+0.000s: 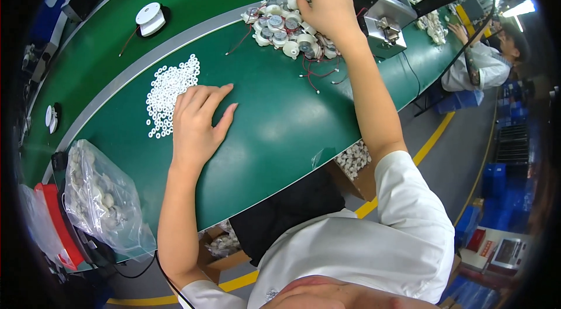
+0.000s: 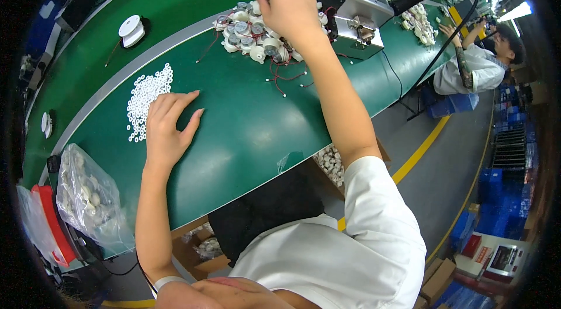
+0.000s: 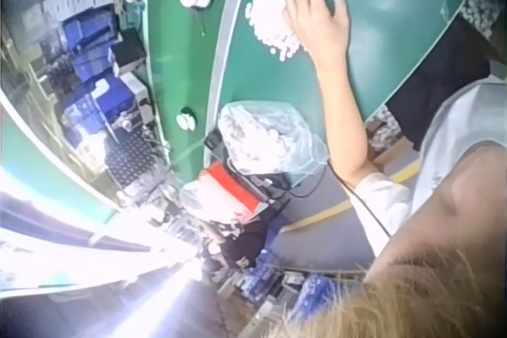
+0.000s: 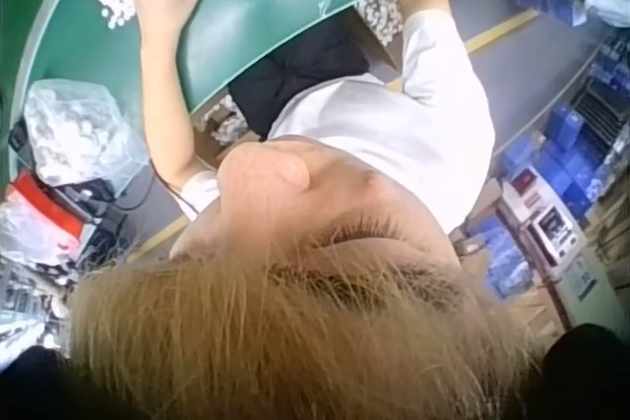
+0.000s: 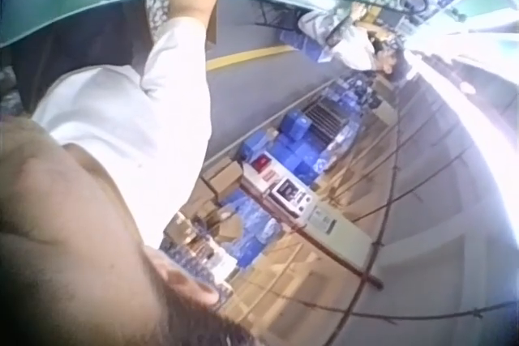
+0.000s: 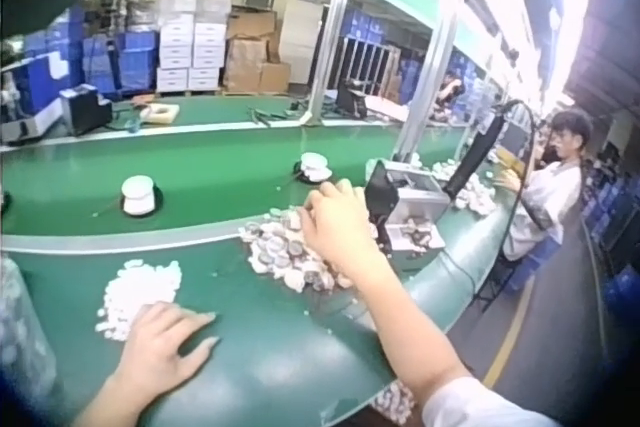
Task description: The person assembles small electronic motors by hand, adding plastic rings and motor housings to the components.
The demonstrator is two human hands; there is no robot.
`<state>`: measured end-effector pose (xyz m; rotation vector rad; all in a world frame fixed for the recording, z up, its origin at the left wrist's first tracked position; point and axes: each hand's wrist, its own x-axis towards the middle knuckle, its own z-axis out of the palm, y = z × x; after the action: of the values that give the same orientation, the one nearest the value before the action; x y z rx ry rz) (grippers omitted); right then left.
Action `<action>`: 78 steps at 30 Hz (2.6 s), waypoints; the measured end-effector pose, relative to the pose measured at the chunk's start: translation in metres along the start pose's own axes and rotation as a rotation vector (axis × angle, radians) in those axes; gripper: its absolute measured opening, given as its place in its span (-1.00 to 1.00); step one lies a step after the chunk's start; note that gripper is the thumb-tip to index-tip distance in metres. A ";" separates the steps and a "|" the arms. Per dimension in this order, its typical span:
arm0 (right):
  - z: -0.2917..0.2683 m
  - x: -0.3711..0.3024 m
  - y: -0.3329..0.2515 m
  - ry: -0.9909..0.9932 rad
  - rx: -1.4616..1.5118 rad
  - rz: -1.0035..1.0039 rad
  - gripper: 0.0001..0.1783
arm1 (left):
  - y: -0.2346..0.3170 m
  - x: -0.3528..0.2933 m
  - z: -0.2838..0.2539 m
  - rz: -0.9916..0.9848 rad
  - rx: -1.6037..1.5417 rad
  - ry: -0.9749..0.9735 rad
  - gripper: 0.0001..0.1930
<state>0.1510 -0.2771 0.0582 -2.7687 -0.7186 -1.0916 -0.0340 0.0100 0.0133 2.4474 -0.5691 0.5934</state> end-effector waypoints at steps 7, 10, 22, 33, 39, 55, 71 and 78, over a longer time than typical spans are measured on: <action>-0.003 -0.003 -0.002 0.290 -0.011 0.030 -0.75 | 0.000 0.003 0.001 0.041 0.011 0.030 -0.69; -0.007 -0.010 -0.028 0.372 0.183 0.008 -0.80 | -0.004 0.000 -0.006 0.011 0.033 0.031 -0.71; -0.038 -0.043 -0.115 0.131 0.623 -0.385 -0.76 | 0.009 -0.086 -0.080 -0.331 0.407 0.406 -0.85; -0.035 -0.052 -0.131 0.051 0.702 -0.443 -0.77 | 0.020 -0.159 -0.149 -0.551 0.613 0.597 -0.81; -0.030 -0.054 -0.124 0.010 0.708 -0.430 -0.78 | -0.012 -0.139 -0.152 -0.564 0.775 0.225 -0.46; -0.031 -0.054 -0.125 -0.039 0.790 -0.436 -0.80 | -0.045 -0.163 -0.162 -0.709 0.674 0.246 -0.56; -0.051 -0.092 -0.158 -1.304 2.086 -0.046 -0.36 | 0.067 -0.067 -0.053 -0.131 0.091 0.123 -0.56; -0.028 -0.073 -0.136 -1.200 1.914 0.111 -0.50 | 0.035 -0.068 -0.052 -0.286 0.135 0.162 -0.42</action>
<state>0.0255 -0.1925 0.0179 -1.2357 -0.8114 1.0692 -0.1218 0.0322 0.0310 2.5138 -0.1126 0.7203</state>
